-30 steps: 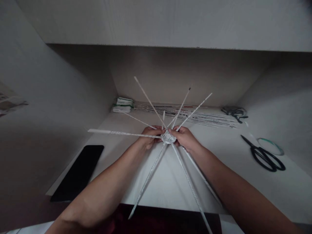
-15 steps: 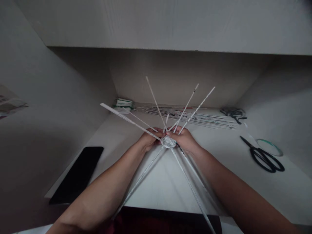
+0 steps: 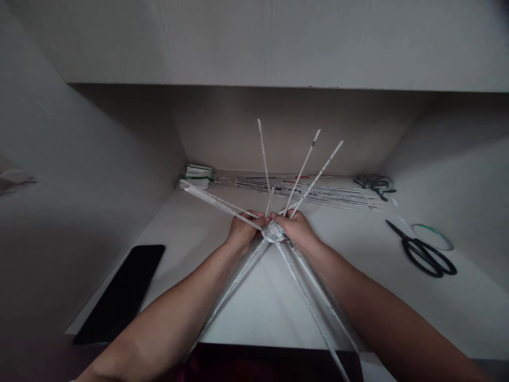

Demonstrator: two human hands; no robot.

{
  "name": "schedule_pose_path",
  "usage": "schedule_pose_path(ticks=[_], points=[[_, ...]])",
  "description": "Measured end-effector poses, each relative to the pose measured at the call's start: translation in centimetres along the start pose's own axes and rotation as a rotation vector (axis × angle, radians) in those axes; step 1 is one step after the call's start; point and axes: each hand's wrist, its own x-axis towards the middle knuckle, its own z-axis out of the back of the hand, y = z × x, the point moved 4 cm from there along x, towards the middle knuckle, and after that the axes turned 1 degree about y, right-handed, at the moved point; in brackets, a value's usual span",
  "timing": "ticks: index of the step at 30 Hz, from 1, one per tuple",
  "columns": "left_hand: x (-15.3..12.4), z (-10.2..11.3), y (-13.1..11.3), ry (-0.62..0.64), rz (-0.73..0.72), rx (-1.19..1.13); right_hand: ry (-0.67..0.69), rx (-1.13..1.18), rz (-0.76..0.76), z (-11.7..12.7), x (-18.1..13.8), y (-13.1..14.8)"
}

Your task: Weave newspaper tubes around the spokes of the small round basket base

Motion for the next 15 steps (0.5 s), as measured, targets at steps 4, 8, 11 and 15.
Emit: schedule_pose_path(ticks=[4, 8, 11, 15], points=[[0.19, 0.02, 0.50, -0.009, -0.044, -0.013, -0.029, 0.080, -0.087, -0.17, -0.16, -0.14], [0.37, 0.00, 0.74, 0.026, -0.054, -0.076, -0.018, 0.126, -0.105, -0.30, -0.41, 0.04], [0.26, -0.09, 0.68, 0.027, -0.021, -0.112, 0.011, 0.109, -0.020, -0.31, -0.25, -0.07], [0.27, -0.09, 0.77, 0.021, -0.037, -0.104, -0.006, 0.110, -0.036, -0.28, -0.20, -0.16]])
